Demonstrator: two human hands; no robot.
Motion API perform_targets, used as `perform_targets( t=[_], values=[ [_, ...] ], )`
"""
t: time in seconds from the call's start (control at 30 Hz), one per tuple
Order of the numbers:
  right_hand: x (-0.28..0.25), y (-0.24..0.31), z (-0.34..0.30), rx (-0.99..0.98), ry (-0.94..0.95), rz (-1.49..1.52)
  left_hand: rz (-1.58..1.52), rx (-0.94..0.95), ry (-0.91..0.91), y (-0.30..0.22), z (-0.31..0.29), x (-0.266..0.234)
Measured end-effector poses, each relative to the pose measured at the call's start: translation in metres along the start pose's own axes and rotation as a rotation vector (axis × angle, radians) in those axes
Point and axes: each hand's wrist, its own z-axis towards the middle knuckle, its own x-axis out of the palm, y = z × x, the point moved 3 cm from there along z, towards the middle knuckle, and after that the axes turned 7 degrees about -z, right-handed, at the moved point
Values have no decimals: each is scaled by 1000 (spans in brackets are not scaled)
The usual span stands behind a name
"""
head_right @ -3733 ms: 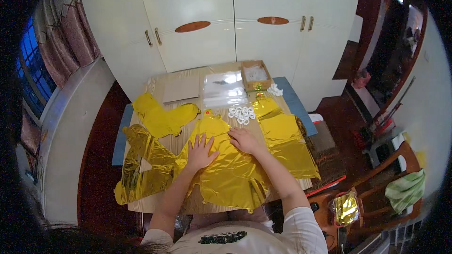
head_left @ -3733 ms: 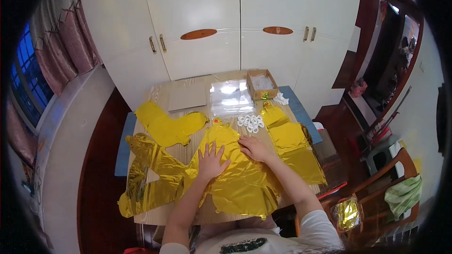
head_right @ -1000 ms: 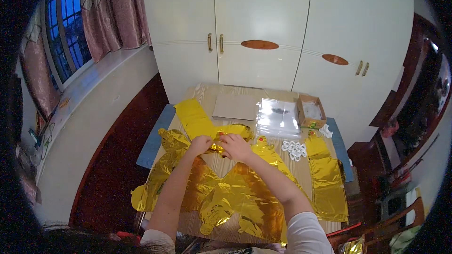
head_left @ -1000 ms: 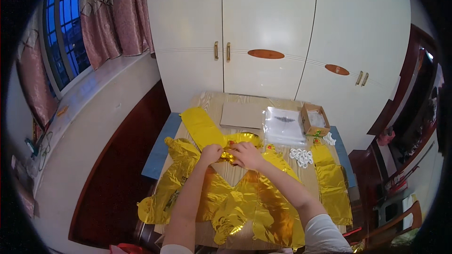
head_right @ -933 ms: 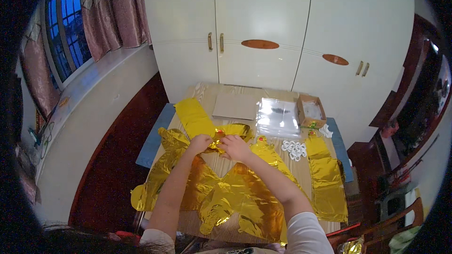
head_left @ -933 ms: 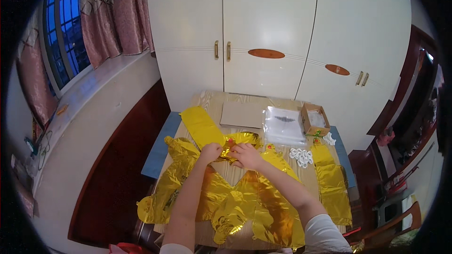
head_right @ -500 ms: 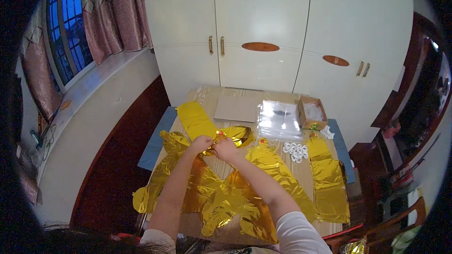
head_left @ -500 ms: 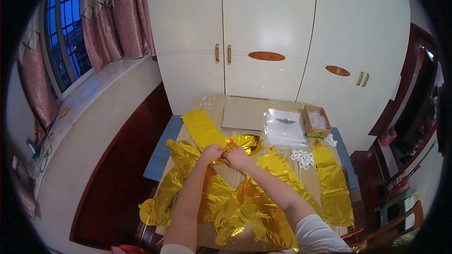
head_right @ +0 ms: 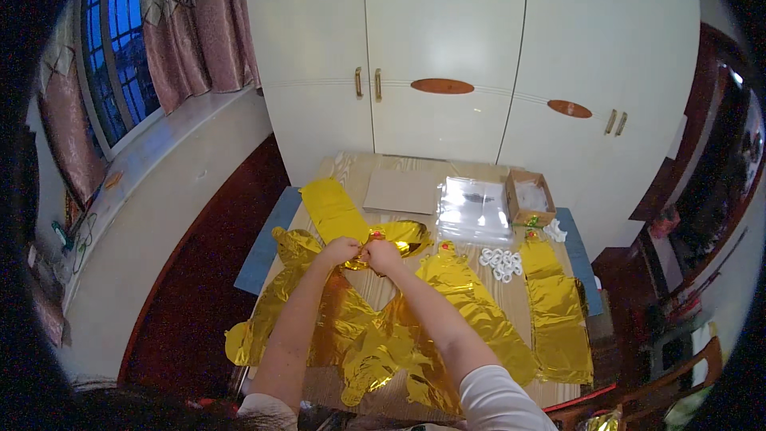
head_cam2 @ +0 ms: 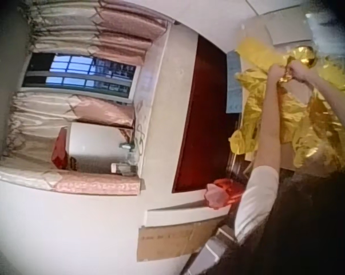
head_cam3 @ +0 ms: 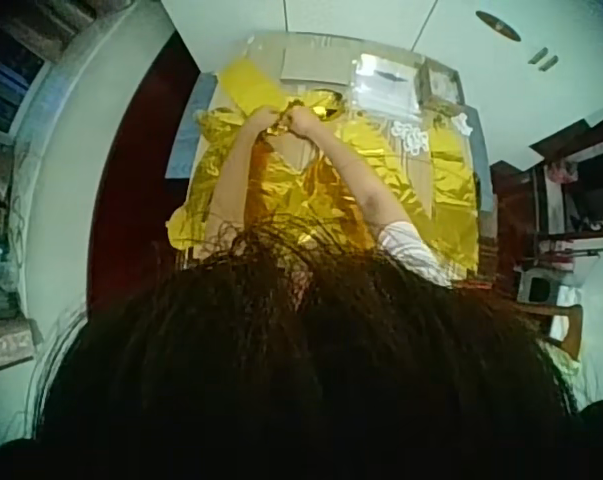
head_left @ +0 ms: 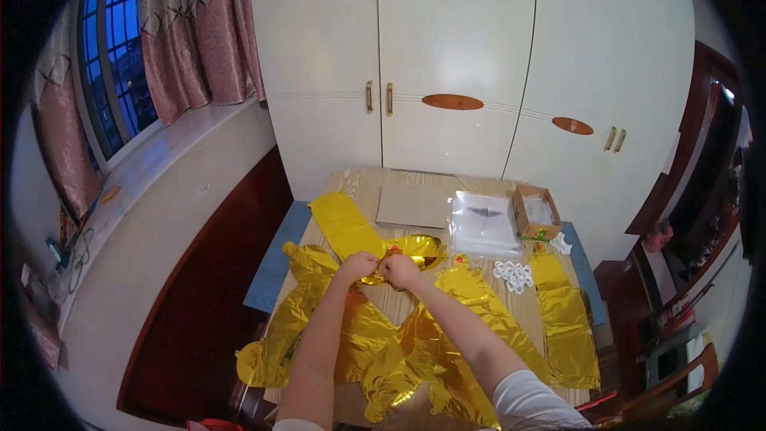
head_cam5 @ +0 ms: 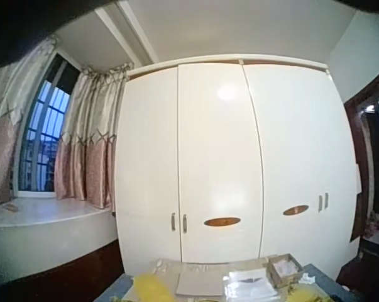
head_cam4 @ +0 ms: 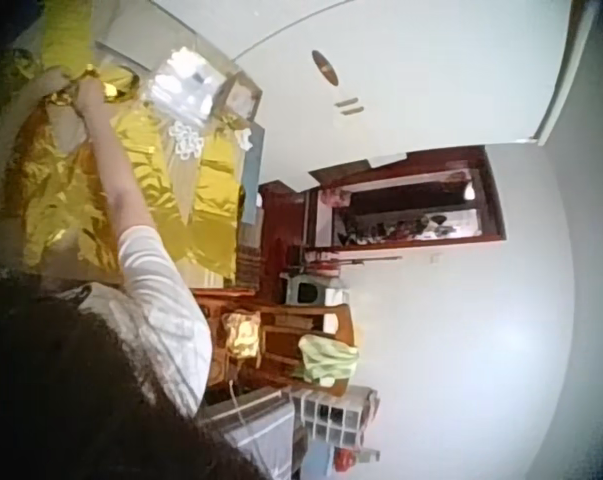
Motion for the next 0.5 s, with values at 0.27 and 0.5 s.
perform_targets(
  t=[0.27,0.5],
  values=[
    [3,-5,2,133,23,121,49,-4,51,-7,-6,-4],
    [-13,-4,-6,163,37,165,25,104,-74,3,-2,1]
  ],
)
